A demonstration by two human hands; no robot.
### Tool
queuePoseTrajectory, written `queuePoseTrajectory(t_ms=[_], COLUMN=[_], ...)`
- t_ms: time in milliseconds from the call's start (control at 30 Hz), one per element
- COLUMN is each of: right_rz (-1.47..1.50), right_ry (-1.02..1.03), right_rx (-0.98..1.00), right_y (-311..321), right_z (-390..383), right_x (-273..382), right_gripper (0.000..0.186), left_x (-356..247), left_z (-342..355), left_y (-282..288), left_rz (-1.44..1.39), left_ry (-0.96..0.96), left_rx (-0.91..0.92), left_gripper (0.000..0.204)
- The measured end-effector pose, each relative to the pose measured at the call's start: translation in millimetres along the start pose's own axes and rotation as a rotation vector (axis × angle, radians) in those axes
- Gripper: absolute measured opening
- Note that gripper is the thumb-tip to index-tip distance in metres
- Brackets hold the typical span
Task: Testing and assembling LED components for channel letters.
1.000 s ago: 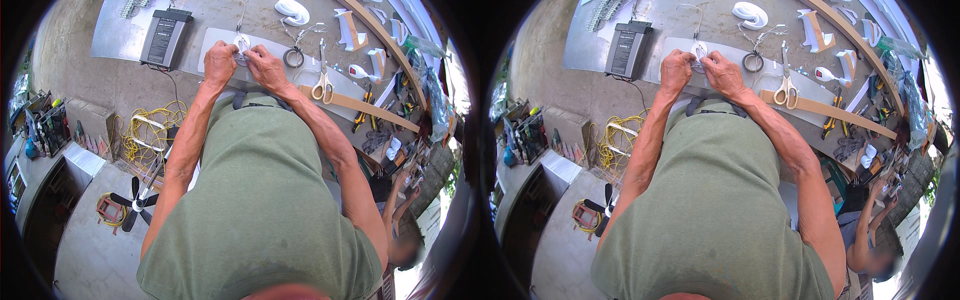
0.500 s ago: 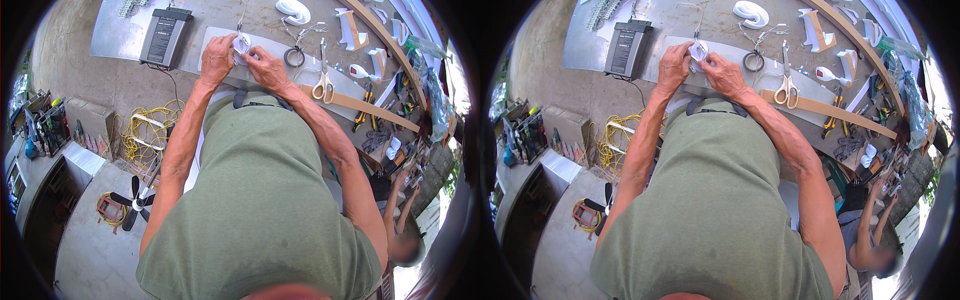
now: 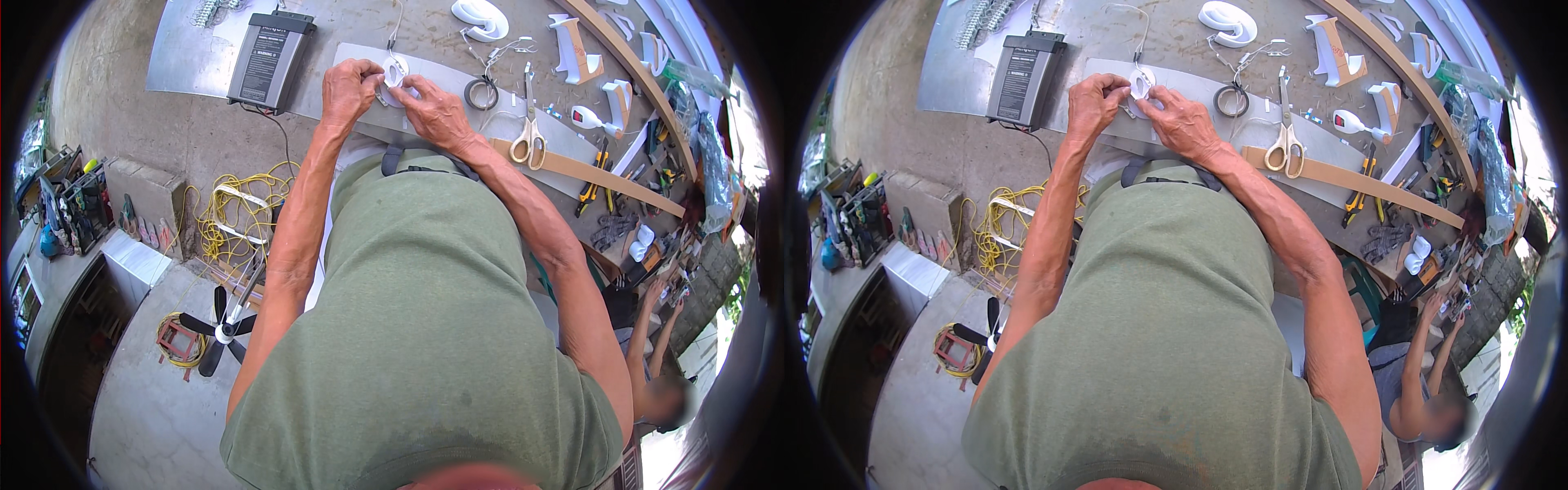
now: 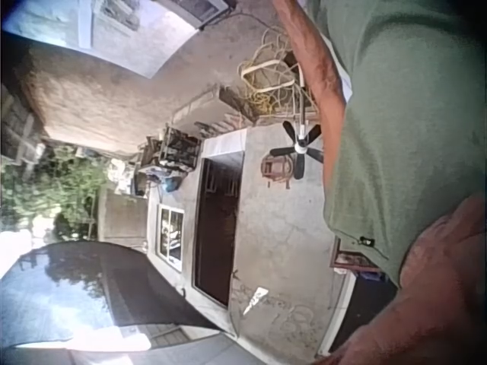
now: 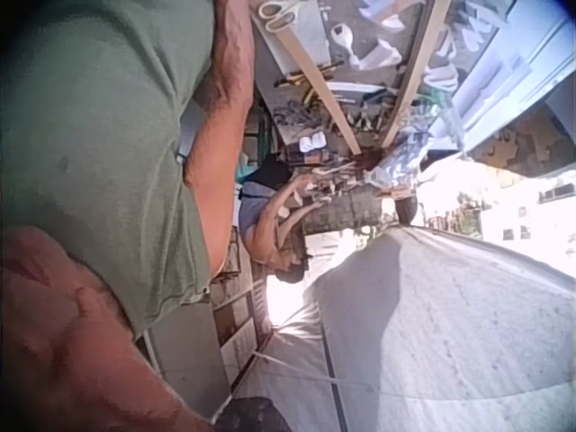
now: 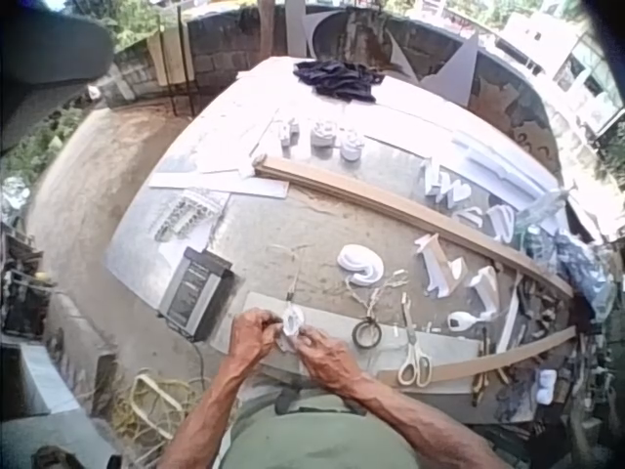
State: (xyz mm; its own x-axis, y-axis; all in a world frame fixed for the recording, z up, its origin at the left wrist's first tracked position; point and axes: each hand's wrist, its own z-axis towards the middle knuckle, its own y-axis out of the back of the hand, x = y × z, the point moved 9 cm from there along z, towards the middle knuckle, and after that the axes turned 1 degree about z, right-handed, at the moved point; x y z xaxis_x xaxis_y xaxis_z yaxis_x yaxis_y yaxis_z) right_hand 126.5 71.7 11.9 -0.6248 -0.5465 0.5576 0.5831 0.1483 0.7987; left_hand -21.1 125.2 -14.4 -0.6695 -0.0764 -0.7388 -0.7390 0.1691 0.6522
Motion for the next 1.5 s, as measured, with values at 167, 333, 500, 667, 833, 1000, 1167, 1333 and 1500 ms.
queuePoseTrajectory(t_ms=[167, 333, 500, 667, 833, 1000, 1167, 1333, 1500], right_rz=[0.099, 0.187, 0.174, 0.014, -0.080, -0.084, -0.073, -0.060, -0.071], right_ry=[-0.003, -0.139, -0.119, -0.008, 0.034, 0.032, 0.023, -0.002, 0.015], right_rx=[-0.044, -0.061, -0.037, 0.043, 0.057, 0.057, 0.083, 0.110, 0.162], right_y=[3, 6, 5, -1, -7, -7, -4, -6, -7], right_z=[-3, -2, -2, 2, 1, 1, 4, 3, 9], right_x=[-6, -18, -14, -1, 1, 0, 4, 0, 2], right_gripper=[0.038, 0.036, 0.041, 0.051, 0.052, 0.053, 0.051, 0.050, 0.047], left_x=[-5, -5, -9, -8, 1, 5, 18, 2, 25], left_z=[4, 4, 0, 0, 4, 8, -6, -27, -45], left_y=[-3, -3, 0, 2, -1, -3, -8, 3, -8], left_rz=[0.058, 0.031, 0.025, -0.004, 0.061, 0.085, -0.098, -0.100, -0.346], left_ry=[-0.030, -0.051, -0.129, -0.135, 0.004, 0.136, 0.215, 0.138, 0.372], left_rx=[0.014, -0.013, -0.062, -0.082, -0.034, 0.032, 0.037, -0.076, -0.090], left_gripper=[0.016, 0.016, 0.015, 0.015, 0.018, 0.018, 0.021, 0.036, 0.041])
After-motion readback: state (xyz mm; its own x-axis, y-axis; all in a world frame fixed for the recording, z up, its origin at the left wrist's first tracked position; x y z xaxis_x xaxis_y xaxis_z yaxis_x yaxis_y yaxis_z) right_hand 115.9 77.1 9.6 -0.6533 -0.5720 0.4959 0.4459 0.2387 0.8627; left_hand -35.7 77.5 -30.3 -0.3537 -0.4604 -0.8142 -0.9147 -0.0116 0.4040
